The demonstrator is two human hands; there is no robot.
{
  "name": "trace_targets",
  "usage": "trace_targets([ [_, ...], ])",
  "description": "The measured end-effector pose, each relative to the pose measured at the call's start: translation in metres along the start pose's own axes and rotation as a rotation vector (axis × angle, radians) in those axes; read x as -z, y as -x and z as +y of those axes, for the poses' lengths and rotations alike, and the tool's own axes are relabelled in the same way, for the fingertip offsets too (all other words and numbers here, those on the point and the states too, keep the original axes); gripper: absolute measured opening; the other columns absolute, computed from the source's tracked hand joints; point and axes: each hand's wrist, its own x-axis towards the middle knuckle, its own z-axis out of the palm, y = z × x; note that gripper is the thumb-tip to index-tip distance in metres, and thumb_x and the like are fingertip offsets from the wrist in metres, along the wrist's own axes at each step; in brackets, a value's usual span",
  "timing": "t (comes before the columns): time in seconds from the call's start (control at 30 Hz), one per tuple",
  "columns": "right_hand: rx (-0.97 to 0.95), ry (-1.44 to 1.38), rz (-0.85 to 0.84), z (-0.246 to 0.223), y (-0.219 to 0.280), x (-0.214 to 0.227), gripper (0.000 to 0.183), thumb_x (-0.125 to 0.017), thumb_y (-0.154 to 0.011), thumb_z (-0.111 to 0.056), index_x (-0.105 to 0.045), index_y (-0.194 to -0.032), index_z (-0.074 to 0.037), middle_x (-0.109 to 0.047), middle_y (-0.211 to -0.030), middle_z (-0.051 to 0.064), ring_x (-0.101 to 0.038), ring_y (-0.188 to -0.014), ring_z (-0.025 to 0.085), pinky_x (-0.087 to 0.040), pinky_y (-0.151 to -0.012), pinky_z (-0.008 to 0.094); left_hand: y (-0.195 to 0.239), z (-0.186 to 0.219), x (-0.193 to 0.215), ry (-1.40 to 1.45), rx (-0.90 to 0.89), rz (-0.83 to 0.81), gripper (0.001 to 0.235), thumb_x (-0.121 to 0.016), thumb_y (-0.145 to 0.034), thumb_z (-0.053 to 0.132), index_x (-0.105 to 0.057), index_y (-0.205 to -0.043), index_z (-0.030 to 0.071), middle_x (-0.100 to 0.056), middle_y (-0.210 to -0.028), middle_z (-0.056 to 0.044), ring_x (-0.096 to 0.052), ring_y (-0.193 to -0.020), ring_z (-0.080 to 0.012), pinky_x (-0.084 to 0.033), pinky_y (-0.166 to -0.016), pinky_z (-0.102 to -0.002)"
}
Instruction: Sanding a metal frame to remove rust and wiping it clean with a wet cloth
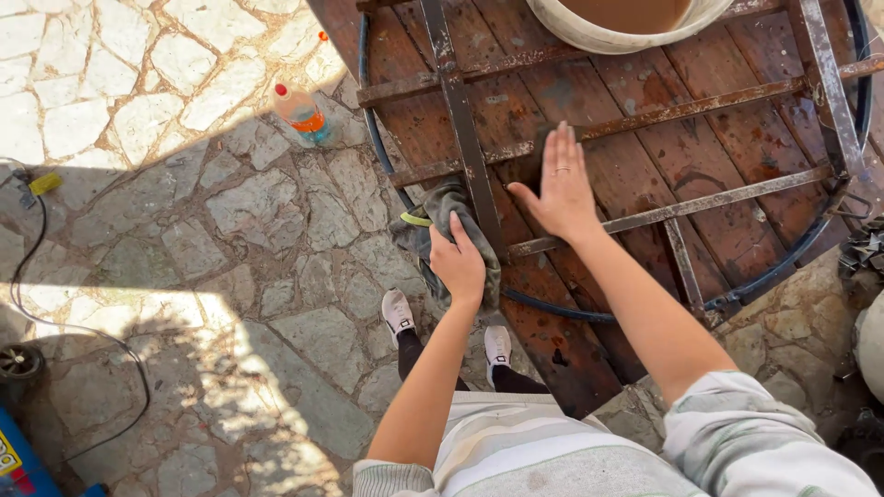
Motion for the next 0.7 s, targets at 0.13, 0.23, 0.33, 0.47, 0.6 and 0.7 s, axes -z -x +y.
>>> trace_targets([
  [0.13, -0.37, -0.054, -0.01, 0.028, -0.045, 0.031, 0.111, -0.023, -0.097, -0.081, -0.008, -0.159, 0.01, -0.002, -0.165, 0.033, -0.001, -0.156, 0.041, 0.0, -0.127, 0.052, -0.047, 0.015, 0.066, 0.404, 0.287, -0.159, 0.041, -0.057, -0.11, 0.039, -0.062, -0.084, 0.007, -0.064, -0.069, -0.008, -0.058, -0.062, -0.0138, -0.047, -0.055, -0.033],
  [0.23, -0.542, -0.045, -0.11, -0.007, -0.067, 0.026, 0.114, -0.012, -0.092, -0.08, -0.001, -0.157, 0.012, 0.006, -0.165, 0.03, 0.007, -0.156, 0.038, 0.005, -0.127, 0.047, -0.088, 0.033, 0.133, 0.341, 0.677, -0.212, 0.042, -0.058, -0.096, 0.052, -0.067, -0.104, 0.012, -0.072, -0.097, -0.004, -0.067, -0.091, -0.0177, -0.054, -0.087, -0.036],
  [0.33, -0.33, -0.056, -0.034, -0.045, -0.044, 0.005, 0.108, -0.034, -0.099, -0.074, -0.01, -0.158, 0.013, 0.0, -0.165, 0.035, 0.001, -0.155, 0.045, 0.001, -0.127, 0.053, -0.129, 0.072, 0.194, 0.351, 0.44, -0.055, 0.037, -0.062, -0.103, 0.052, -0.068, -0.095, 0.017, -0.071, -0.092, -0.006, -0.062, -0.083, -0.0135, -0.049, -0.079, -0.032],
  [0.47, -0.475, -0.054, 0.002, -0.015, -0.034, 0.008, 0.104, -0.035, -0.102, -0.071, -0.005, -0.16, 0.01, 0.004, -0.165, 0.033, 0.004, -0.155, 0.045, -0.001, -0.128, 0.055, -0.185, 0.069, 0.204, 0.297, 0.223, -0.077, 0.034, -0.057, -0.108, 0.05, -0.067, -0.099, 0.019, -0.069, -0.093, -0.005, -0.065, -0.083, -0.0173, -0.053, -0.082, -0.035],
  [0.6, -0.581, -0.011, 0.064, 0.01, -0.076, -0.006, 0.112, -0.03, -0.101, -0.08, -0.011, -0.158, 0.015, 0.0, -0.162, 0.038, 0.002, -0.154, 0.047, 0.001, -0.126, 0.058, -0.214, 0.069, 0.142, 0.176, -0.045, -0.222, 0.039, -0.05, -0.112, 0.047, -0.062, -0.1, 0.012, -0.066, -0.086, -0.008, -0.064, -0.08, -0.0173, -0.054, -0.077, -0.036],
  [0.7, -0.436, -0.044, 0.015, -0.059, -0.058, -0.016, 0.109, -0.038, -0.099, -0.074, -0.009, -0.159, 0.012, 0.002, -0.165, 0.034, 0.002, -0.155, 0.045, 0.0, -0.127, 0.054, -0.231, 0.023, 0.07, -0.109, -0.302, -0.257, 0.041, -0.048, -0.112, 0.041, -0.057, -0.106, 0.002, -0.066, -0.089, -0.026, -0.066, -0.089, -0.0492, -0.053, -0.075, -0.058],
])
